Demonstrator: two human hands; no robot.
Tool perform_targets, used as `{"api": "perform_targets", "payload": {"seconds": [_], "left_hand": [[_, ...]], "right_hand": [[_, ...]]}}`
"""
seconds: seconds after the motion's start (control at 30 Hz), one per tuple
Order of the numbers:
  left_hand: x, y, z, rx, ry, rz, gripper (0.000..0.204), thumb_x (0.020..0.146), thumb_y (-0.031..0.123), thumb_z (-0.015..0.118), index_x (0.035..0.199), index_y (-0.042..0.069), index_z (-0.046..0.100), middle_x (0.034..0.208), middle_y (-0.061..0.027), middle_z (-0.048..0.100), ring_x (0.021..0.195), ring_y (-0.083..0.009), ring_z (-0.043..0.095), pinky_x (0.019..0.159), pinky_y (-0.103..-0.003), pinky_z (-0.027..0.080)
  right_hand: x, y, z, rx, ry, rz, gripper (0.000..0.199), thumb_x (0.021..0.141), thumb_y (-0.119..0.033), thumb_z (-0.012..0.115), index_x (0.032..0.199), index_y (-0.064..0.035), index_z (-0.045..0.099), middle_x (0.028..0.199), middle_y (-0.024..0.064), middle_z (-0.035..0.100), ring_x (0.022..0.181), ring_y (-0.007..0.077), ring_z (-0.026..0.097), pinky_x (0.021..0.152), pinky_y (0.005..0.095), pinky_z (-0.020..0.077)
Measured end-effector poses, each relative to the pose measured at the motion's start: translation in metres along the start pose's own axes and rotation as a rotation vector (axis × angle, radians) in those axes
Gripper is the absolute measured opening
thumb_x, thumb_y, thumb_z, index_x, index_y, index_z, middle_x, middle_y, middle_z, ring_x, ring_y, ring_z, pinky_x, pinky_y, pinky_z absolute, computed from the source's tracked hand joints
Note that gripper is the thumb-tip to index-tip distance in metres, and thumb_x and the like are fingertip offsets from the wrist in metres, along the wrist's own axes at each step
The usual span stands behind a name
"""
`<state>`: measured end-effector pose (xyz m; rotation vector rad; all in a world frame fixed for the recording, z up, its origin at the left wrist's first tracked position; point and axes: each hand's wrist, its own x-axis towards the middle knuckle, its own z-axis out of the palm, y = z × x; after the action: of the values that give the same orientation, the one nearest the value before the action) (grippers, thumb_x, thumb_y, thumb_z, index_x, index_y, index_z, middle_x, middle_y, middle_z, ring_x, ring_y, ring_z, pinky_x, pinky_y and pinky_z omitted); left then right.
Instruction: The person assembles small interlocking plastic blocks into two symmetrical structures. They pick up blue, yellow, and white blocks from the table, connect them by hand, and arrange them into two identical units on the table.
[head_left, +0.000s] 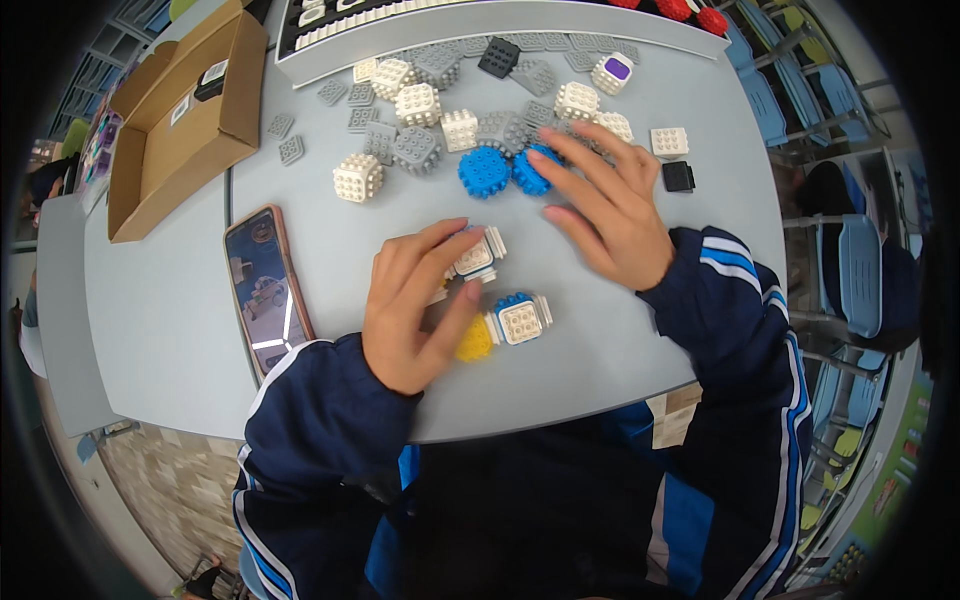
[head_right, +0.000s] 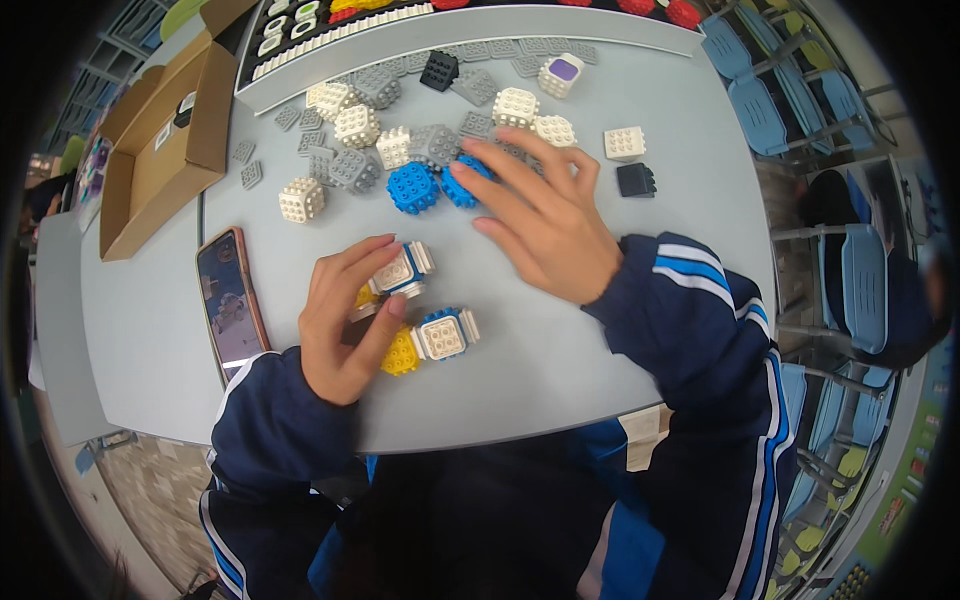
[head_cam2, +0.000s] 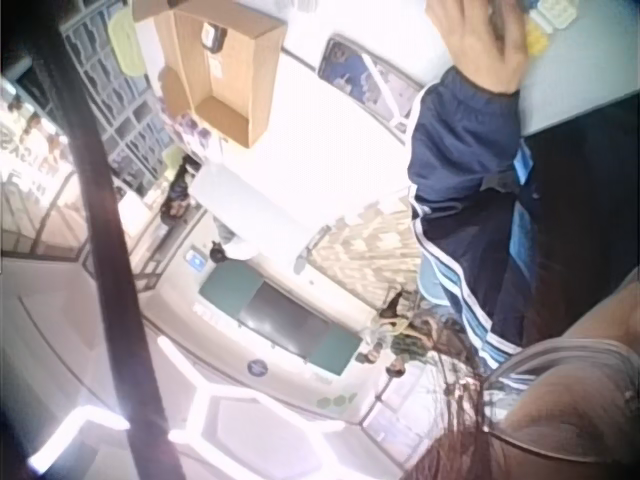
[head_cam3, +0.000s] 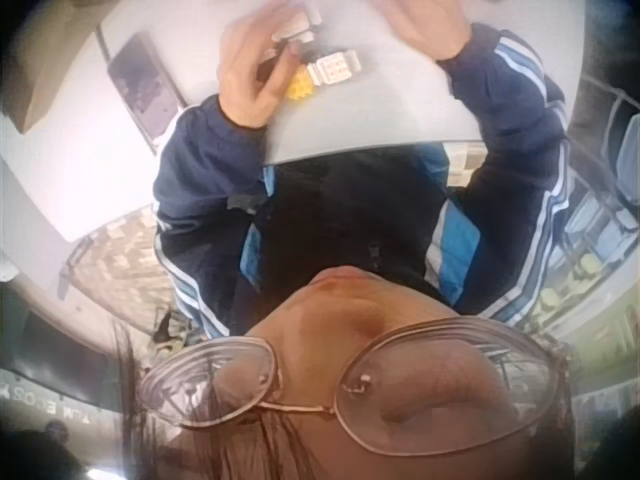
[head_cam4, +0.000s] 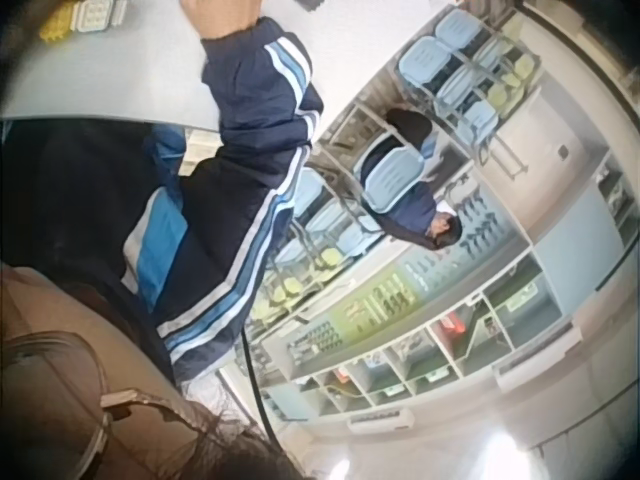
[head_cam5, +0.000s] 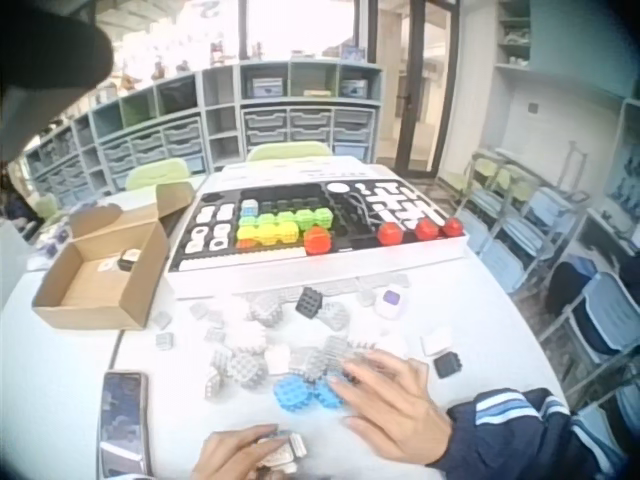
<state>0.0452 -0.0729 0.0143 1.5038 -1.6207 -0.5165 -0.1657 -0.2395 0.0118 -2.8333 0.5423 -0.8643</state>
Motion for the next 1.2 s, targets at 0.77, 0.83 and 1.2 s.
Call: {"api": "perform_targets", "payload": {"seconds": [0.77, 0.83, 1.2], "left_hand": [[0.003, -0.008, 0.004, -0.250, 0.012, -0.118, 0.038, 0.084, -0.003, 0.074, 0.121, -0.002, 0.066, 0.125, -0.0194, 0.065, 0.114, -0.0326, 0.061, 0.100, -0.038, 0.047], [0.004, -0.007, 0.002, -0.208, -0.019, -0.094, 0.038, 0.083, -0.003, 0.074, 0.121, -0.002, 0.065, 0.124, -0.0190, 0.065, 0.113, -0.0329, 0.060, 0.100, -0.039, 0.046], [0.010, -0.009, -0.004, -0.068, -0.091, 0.018, 0.041, 0.076, -0.005, 0.070, 0.116, 0.001, 0.063, 0.119, -0.0174, 0.065, 0.107, -0.0359, 0.055, 0.098, -0.042, 0.043]], "right_hand": [[-0.003, 0.000, 0.021, 0.499, 0.038, -0.187, 0.036, 0.074, 0.009, 0.077, 0.109, 0.0046, 0.073, 0.107, 0.0153, 0.068, 0.093, 0.0279, 0.068, 0.068, 0.0324, 0.0611], [-0.005, 0.000, 0.022, 0.515, 0.044, -0.207, 0.031, 0.076, 0.011, 0.077, 0.107, 0.0057, 0.073, 0.106, 0.0171, 0.068, 0.090, 0.0276, 0.069, 0.064, 0.0312, 0.0619], [0.002, -0.012, 0.006, 0.272, -0.022, -0.419, 0.028, 0.073, 0.008, 0.081, 0.099, 0.0104, 0.070, 0.097, 0.0185, 0.065, 0.082, 0.0302, 0.068, 0.057, 0.0305, 0.0587]]}}
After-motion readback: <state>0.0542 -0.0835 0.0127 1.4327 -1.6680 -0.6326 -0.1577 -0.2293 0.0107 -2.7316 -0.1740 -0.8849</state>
